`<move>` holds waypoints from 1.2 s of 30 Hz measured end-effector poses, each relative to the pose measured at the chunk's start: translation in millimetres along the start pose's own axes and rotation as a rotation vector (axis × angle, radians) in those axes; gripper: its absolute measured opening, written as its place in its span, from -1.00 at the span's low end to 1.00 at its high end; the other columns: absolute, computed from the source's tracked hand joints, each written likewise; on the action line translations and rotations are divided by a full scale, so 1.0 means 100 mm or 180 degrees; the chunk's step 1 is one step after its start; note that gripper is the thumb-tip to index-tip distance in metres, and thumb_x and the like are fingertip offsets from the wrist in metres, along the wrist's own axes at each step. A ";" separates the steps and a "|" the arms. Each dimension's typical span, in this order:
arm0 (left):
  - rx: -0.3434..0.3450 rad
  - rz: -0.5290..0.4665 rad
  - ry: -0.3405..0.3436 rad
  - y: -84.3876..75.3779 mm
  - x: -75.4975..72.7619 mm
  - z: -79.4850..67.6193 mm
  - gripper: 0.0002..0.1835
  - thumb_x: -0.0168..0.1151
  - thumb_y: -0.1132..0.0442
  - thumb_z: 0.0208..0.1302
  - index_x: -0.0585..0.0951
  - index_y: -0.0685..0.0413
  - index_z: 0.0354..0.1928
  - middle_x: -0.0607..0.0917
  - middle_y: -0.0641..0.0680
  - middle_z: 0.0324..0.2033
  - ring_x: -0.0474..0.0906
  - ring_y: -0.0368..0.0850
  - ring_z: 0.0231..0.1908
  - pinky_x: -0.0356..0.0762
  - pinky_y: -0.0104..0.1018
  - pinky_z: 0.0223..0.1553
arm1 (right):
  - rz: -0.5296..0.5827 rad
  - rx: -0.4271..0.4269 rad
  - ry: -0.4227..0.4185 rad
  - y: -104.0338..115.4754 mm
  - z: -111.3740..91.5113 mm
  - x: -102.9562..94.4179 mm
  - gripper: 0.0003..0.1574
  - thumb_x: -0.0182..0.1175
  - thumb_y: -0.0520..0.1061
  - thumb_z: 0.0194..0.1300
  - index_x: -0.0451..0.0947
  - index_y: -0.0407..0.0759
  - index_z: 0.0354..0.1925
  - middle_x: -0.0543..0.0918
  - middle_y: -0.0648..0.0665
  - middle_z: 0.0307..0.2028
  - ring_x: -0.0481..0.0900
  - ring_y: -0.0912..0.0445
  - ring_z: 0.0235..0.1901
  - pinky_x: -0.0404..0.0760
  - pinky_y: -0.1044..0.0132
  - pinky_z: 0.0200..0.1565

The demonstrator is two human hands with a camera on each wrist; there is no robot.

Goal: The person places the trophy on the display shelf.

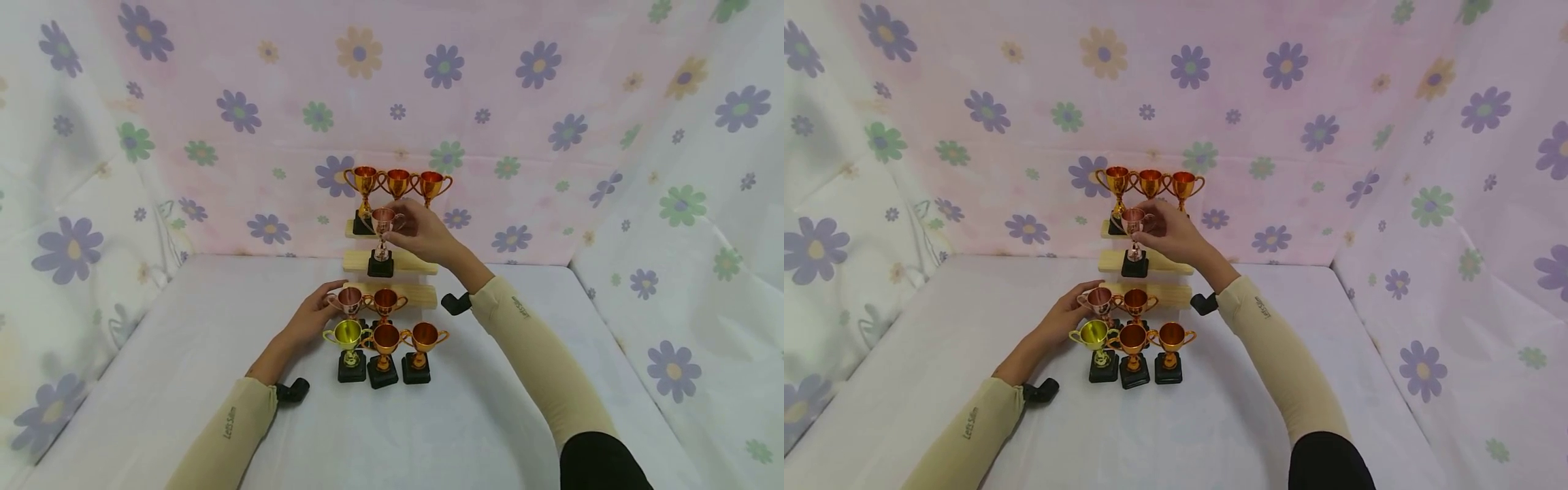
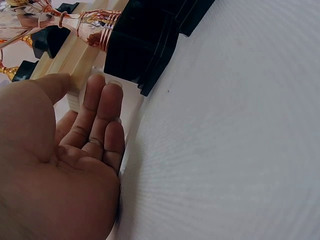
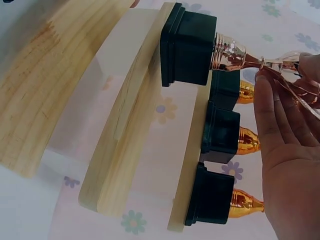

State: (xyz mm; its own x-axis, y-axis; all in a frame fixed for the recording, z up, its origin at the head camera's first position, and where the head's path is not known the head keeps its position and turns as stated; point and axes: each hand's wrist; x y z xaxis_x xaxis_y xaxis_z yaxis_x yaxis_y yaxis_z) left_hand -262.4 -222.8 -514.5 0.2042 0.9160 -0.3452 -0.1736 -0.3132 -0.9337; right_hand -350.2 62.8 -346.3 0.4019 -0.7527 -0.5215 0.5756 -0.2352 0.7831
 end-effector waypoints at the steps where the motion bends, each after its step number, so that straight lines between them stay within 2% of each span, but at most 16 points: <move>1: -0.0008 0.0005 -0.0002 0.00 0.00 0.00 -0.44 0.05 0.18 0.70 0.29 0.08 0.61 0.74 0.28 0.09 0.73 -0.03 0.00 0.57 0.05 0.26 | 0.0014 -0.0001 0.0000 -0.01 0.01 0.01 -0.41 0.36 -0.21 0.47 0.43 -0.24 0.37 0.60 -0.20 0.11 0.66 -0.05 0.00 0.68 0.15 0.11; 7: -0.0034 0.0008 -0.0012 -0.01 0.01 0.00 -0.45 0.05 0.14 0.70 0.30 0.03 0.61 0.73 0.26 0.08 0.72 -0.01 0.02 0.55 0.05 0.27 | -0.0034 0.0019 0.0005 -0.04 0.08 0.07 -0.39 0.35 -0.20 0.48 0.40 -0.20 0.39 0.58 -0.17 0.12 0.67 -0.02 -0.01 0.68 0.18 0.11; 13: -0.0004 0.0018 -0.0014 -0.01 0.01 0.00 -0.44 0.06 0.18 0.69 0.29 0.05 0.61 0.74 0.24 0.07 0.72 -0.03 0.01 0.55 0.00 0.24 | 0.0018 0.0018 0.0053 -0.02 0.15 0.12 -0.38 0.35 -0.21 0.48 0.39 -0.24 0.39 0.57 -0.20 0.13 0.67 -0.10 0.05 0.68 0.13 0.15; 17: -0.0008 -0.0024 -0.0016 -0.01 0.01 -0.01 -0.44 0.06 0.20 0.69 0.29 0.04 0.61 0.75 0.24 0.01 0.72 0.00 0.00 0.54 0.05 0.26 | -0.0019 0.0077 0.0069 -0.01 0.19 0.15 -0.38 0.36 -0.18 0.48 0.39 -0.21 0.39 0.58 -0.19 0.16 0.67 -0.07 0.10 0.66 0.14 0.19; 21: -0.0011 -0.0019 -0.0030 -0.01 0.01 0.00 -0.45 0.07 0.20 0.69 0.31 0.03 0.61 0.75 0.25 0.03 0.72 0.00 0.00 0.53 0.09 0.27 | -0.0096 0.0141 0.0079 0.00 0.23 0.16 -0.37 0.36 -0.14 0.49 0.39 -0.18 0.40 0.59 -0.16 0.19 0.67 -0.01 0.14 0.64 0.15 0.23; 25: -0.0017 -0.0030 -0.0031 -0.01 0.01 0.00 -0.45 0.07 0.19 0.69 0.31 0.02 0.61 0.75 0.23 0.06 0.72 -0.06 -0.01 0.56 -0.02 0.25 | -0.0164 0.0140 0.0116 0.02 0.28 0.17 -0.35 0.36 -0.14 0.49 0.37 -0.19 0.42 0.60 -0.16 0.20 0.67 -0.01 0.15 0.64 0.15 0.23; 32: 0.0128 -0.0116 0.0036 0.01 0.00 0.00 -0.45 0.04 0.28 0.69 0.28 0.17 0.60 0.74 0.25 -0.07 0.73 -0.14 -0.09 0.64 -0.24 0.12 | -0.0195 0.0180 0.0137 0.04 0.34 0.20 -0.33 0.35 -0.13 0.50 0.35 -0.18 0.44 0.62 -0.16 0.18 0.67 0.00 0.12 0.65 0.17 0.22; 36: 0.0124 -0.0134 0.0051 0.02 0.00 0.00 -0.45 0.04 0.27 0.69 0.28 0.16 0.60 0.74 0.22 -0.10 0.72 -0.15 -0.09 0.62 -0.31 0.10 | -0.0222 0.0193 0.0125 0.04 0.35 0.21 -0.35 0.33 -0.13 0.52 0.35 -0.18 0.43 0.62 -0.17 0.15 0.67 0.01 0.10 0.65 0.18 0.21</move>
State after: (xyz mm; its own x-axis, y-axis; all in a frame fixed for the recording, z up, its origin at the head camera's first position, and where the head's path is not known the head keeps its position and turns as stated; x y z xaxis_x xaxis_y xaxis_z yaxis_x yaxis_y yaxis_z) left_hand -262.9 -223.1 -515.9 0.2276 0.9239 -0.3076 -0.2017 -0.2643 -0.9431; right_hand -364.8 24.0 -342.4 0.3905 -0.7087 -0.5875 0.5595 -0.3241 0.7629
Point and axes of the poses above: each hand's wrist, its own z-axis towards the middle knuckle, its own x-axis out of the palm, y = z × x
